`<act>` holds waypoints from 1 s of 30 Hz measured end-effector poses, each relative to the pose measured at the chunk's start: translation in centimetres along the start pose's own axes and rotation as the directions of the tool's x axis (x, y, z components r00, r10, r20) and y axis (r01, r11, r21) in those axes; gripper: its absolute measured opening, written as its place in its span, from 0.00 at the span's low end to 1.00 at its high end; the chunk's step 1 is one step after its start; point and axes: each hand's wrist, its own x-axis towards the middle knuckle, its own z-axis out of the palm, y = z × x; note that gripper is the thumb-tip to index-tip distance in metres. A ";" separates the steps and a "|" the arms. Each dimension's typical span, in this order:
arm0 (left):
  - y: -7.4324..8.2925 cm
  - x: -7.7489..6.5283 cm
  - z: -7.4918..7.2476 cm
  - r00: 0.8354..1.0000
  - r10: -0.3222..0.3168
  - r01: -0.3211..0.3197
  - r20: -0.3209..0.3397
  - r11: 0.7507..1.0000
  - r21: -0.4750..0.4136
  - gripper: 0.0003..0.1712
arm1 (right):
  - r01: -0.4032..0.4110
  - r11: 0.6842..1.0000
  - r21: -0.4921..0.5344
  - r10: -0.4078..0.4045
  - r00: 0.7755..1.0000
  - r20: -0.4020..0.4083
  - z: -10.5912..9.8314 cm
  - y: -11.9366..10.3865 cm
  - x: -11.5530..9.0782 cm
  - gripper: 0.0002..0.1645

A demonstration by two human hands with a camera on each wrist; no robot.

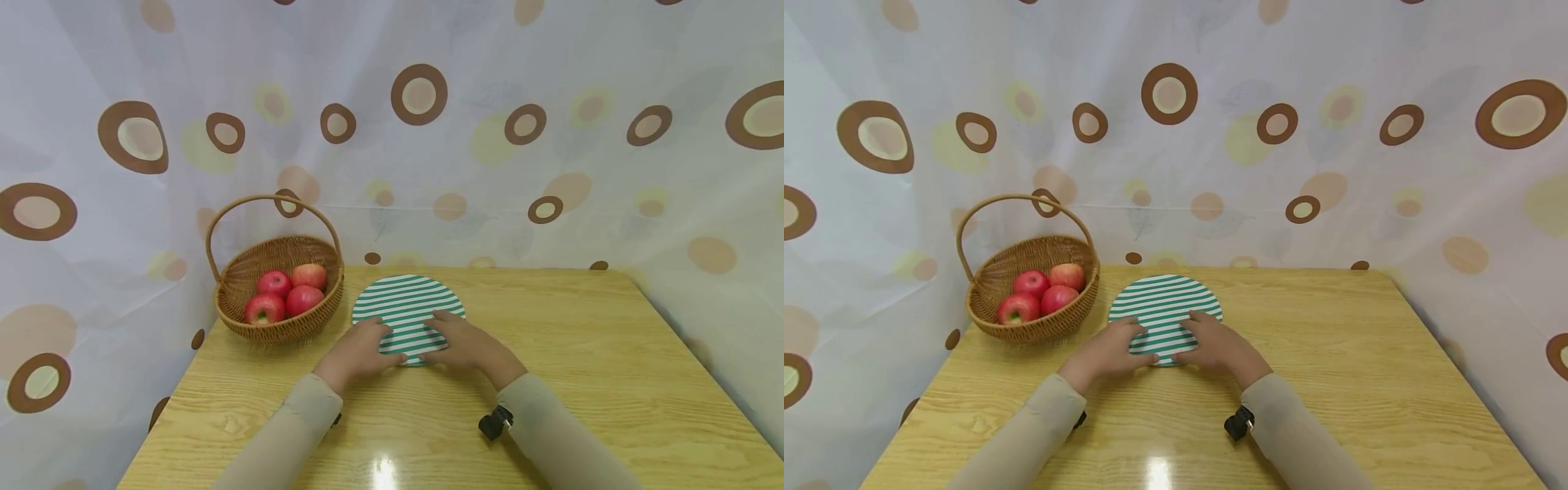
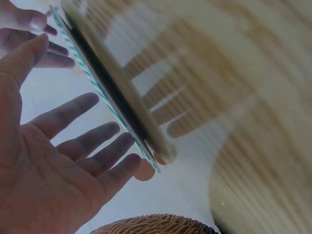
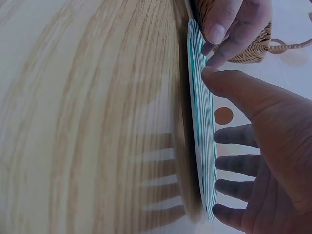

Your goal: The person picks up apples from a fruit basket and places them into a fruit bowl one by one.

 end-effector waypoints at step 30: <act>0.2 0.8 0.3 0.997 -0.041 0.043 0.066 0.999 -0.032 0.37 | -0.054 0.999 -0.007 0.054 0.998 0.045 0.3 0.6 0.5 0.52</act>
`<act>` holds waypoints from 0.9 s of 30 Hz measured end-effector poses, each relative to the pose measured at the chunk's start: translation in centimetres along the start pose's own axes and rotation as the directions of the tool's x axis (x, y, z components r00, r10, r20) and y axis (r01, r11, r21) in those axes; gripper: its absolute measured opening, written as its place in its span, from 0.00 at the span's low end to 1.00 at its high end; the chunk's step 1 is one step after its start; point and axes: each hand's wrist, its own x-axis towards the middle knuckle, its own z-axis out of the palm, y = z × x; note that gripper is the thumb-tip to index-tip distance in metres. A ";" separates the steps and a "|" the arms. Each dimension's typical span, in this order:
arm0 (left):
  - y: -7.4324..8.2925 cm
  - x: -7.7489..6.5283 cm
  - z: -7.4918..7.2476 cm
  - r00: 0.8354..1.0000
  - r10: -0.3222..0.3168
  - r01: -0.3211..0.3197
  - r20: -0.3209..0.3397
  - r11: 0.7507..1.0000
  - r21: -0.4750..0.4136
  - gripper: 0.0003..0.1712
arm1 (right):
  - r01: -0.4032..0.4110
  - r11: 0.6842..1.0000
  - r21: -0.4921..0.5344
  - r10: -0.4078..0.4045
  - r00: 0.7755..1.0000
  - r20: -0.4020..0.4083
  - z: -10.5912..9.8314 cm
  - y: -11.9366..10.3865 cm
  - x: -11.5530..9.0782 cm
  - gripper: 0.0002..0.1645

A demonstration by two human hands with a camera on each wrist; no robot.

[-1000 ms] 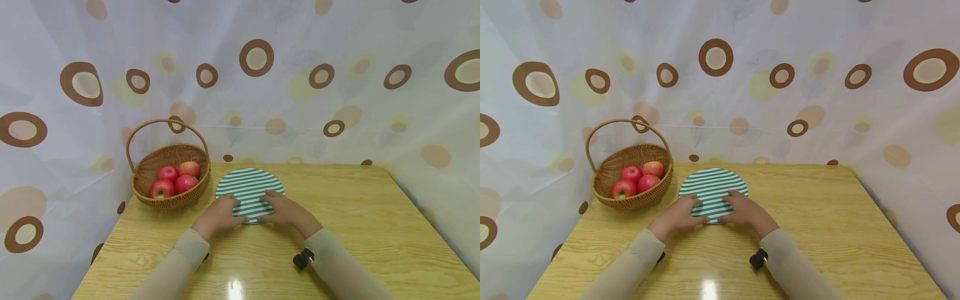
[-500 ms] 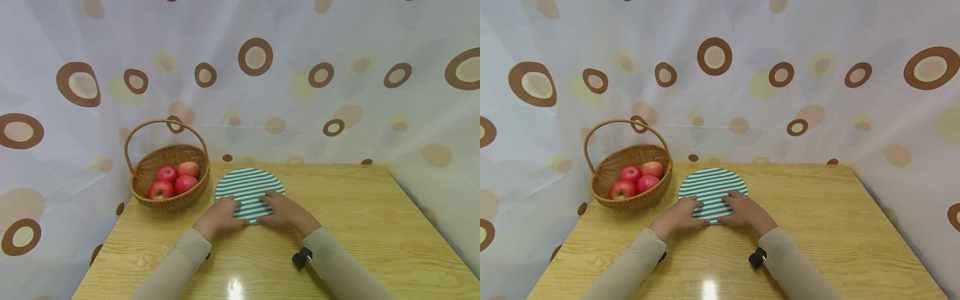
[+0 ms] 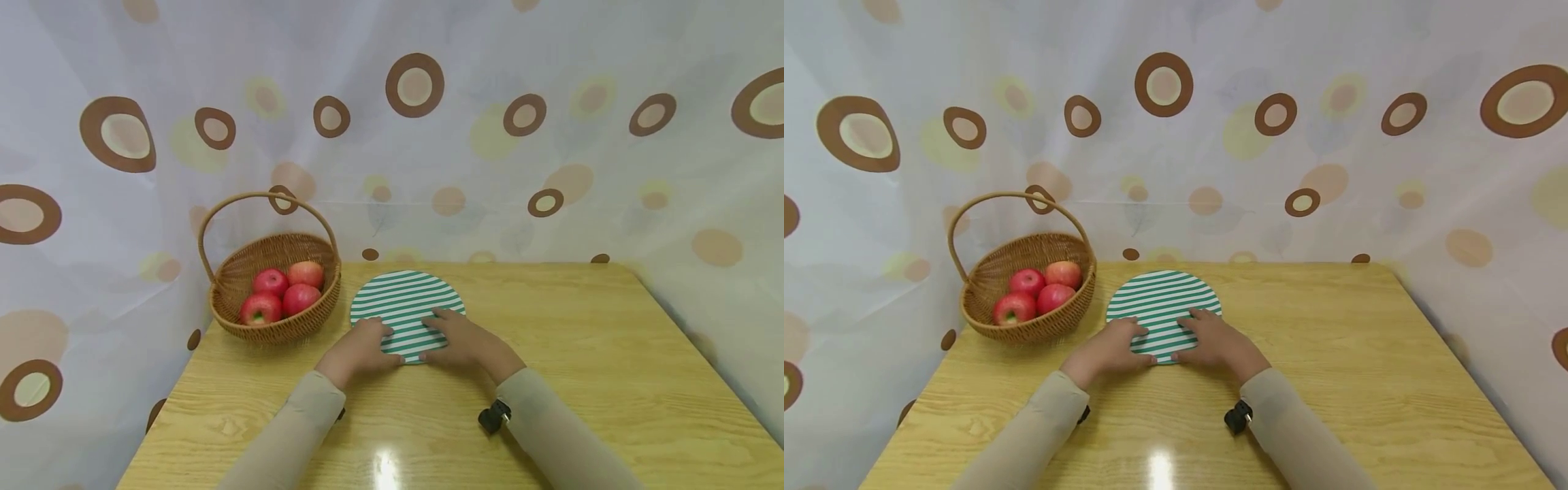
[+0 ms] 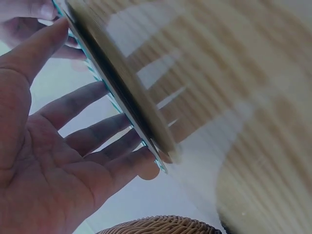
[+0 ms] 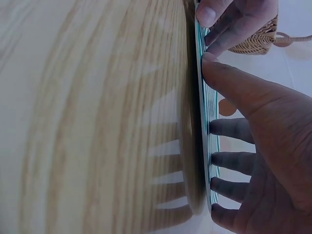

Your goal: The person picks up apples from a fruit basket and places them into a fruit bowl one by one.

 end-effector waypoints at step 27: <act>1.4 0.1 -0.4 0.997 -0.077 0.077 0.020 0.997 -0.027 0.35 | 0.019 1.000 0.010 -0.019 1.000 0.000 0.4 0.5 0.5 0.54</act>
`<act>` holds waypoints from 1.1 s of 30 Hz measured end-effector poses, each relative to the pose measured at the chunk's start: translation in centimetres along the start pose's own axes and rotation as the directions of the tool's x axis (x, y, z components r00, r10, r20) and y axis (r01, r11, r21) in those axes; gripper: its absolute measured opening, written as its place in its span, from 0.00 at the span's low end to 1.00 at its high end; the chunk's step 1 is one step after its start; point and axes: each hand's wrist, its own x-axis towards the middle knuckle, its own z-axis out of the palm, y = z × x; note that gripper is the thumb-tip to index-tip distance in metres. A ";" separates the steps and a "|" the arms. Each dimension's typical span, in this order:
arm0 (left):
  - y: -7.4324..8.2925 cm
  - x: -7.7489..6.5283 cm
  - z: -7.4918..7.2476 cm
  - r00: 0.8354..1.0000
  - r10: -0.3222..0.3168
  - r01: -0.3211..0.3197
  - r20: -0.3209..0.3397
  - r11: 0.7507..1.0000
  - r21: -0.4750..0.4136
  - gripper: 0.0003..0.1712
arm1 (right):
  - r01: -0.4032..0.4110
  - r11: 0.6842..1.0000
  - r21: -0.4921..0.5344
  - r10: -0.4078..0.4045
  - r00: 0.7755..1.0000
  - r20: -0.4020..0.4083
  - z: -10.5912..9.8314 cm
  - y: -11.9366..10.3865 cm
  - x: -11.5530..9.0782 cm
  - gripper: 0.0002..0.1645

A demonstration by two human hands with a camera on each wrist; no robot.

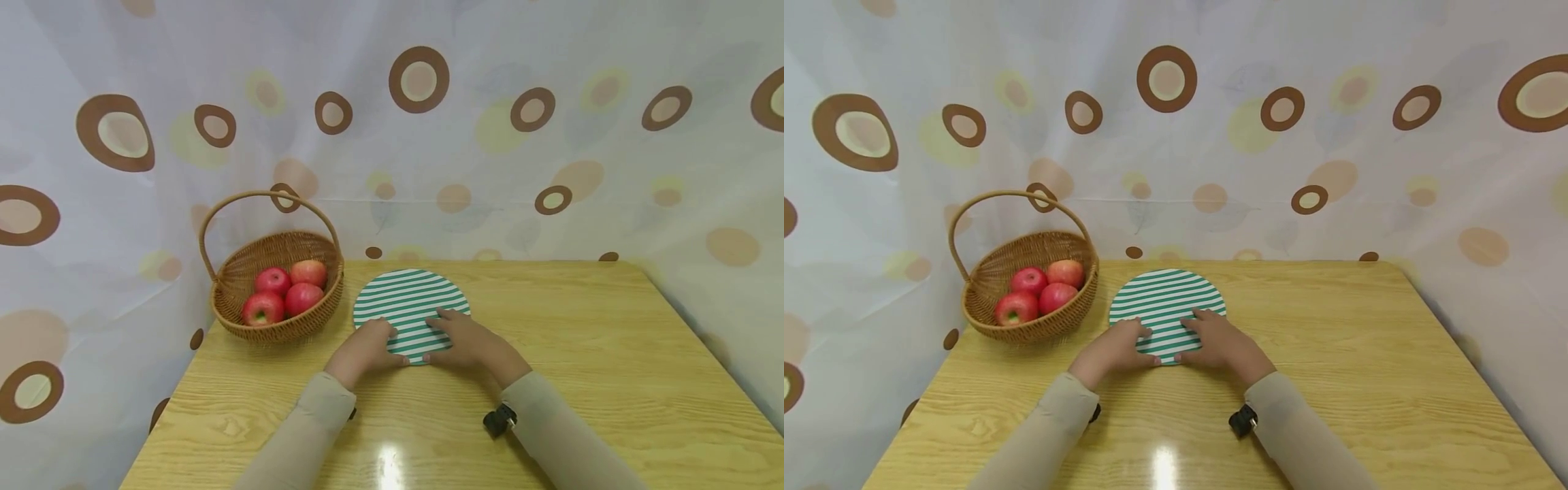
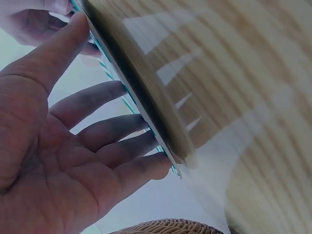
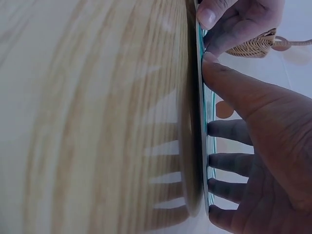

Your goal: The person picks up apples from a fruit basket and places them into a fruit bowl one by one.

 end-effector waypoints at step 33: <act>1.4 -0.7 0.8 0.998 0.052 -0.051 0.029 0.999 -0.007 0.22 | -0.050 0.999 -0.013 0.050 0.998 0.035 -0.2 -0.9 -2.6 0.53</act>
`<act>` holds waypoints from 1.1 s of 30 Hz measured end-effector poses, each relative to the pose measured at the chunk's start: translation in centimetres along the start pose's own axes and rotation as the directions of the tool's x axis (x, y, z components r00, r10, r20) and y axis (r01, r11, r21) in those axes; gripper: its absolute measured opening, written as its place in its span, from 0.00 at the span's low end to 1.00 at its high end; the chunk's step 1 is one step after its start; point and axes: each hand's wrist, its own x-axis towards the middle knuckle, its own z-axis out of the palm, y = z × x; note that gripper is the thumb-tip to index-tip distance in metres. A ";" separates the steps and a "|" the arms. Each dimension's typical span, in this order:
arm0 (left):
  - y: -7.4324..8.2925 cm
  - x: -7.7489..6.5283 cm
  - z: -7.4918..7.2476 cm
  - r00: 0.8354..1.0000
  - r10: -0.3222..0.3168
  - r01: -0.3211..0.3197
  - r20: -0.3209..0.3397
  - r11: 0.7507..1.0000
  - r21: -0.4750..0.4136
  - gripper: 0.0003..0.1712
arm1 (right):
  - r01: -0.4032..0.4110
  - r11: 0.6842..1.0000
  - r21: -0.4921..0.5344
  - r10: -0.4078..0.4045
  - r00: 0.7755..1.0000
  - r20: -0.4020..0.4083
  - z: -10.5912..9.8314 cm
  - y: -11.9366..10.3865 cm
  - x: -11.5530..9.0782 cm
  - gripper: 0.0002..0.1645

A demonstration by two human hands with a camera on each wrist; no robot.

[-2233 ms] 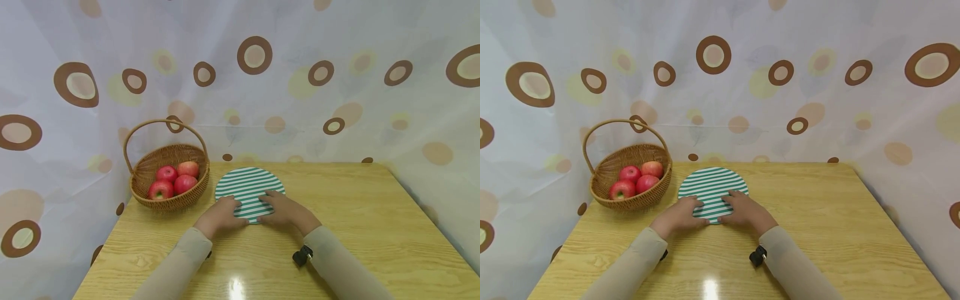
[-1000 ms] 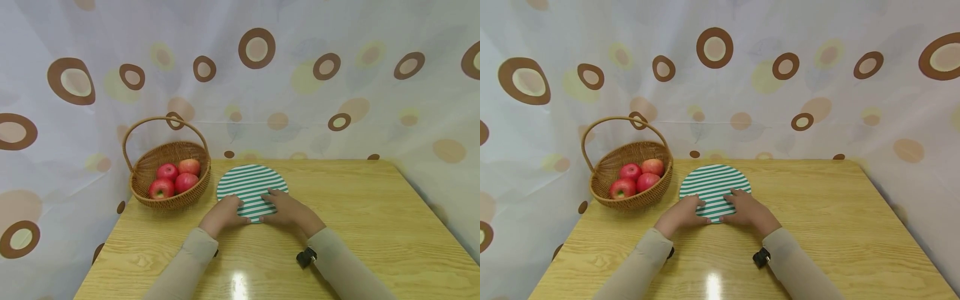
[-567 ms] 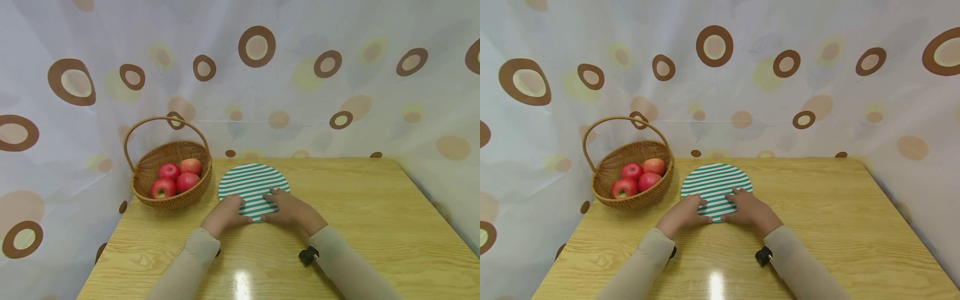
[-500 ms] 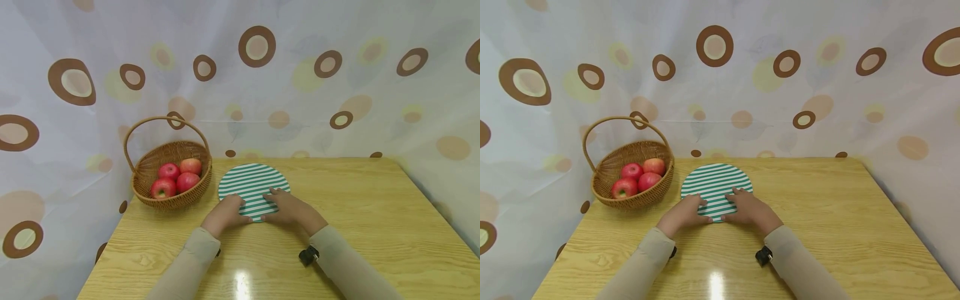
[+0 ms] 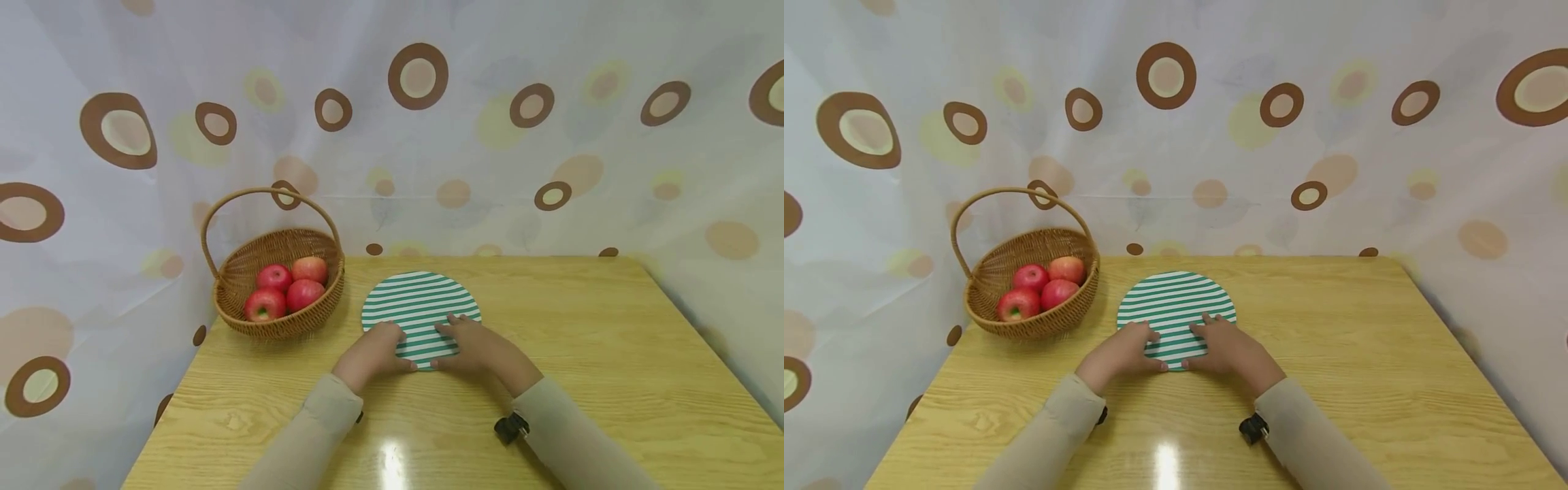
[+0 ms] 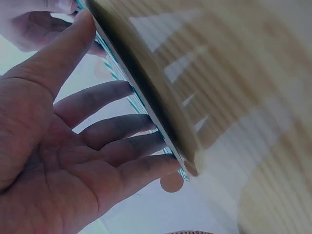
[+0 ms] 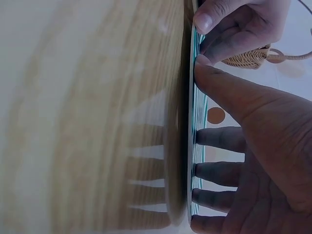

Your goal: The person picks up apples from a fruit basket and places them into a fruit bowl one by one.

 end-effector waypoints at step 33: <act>4.2 -1.5 2.2 0.999 0.046 -0.048 0.018 0.990 0.136 0.21 | 0.021 1.000 -0.015 -0.022 0.997 -0.067 0.8 0.8 -5.6 0.53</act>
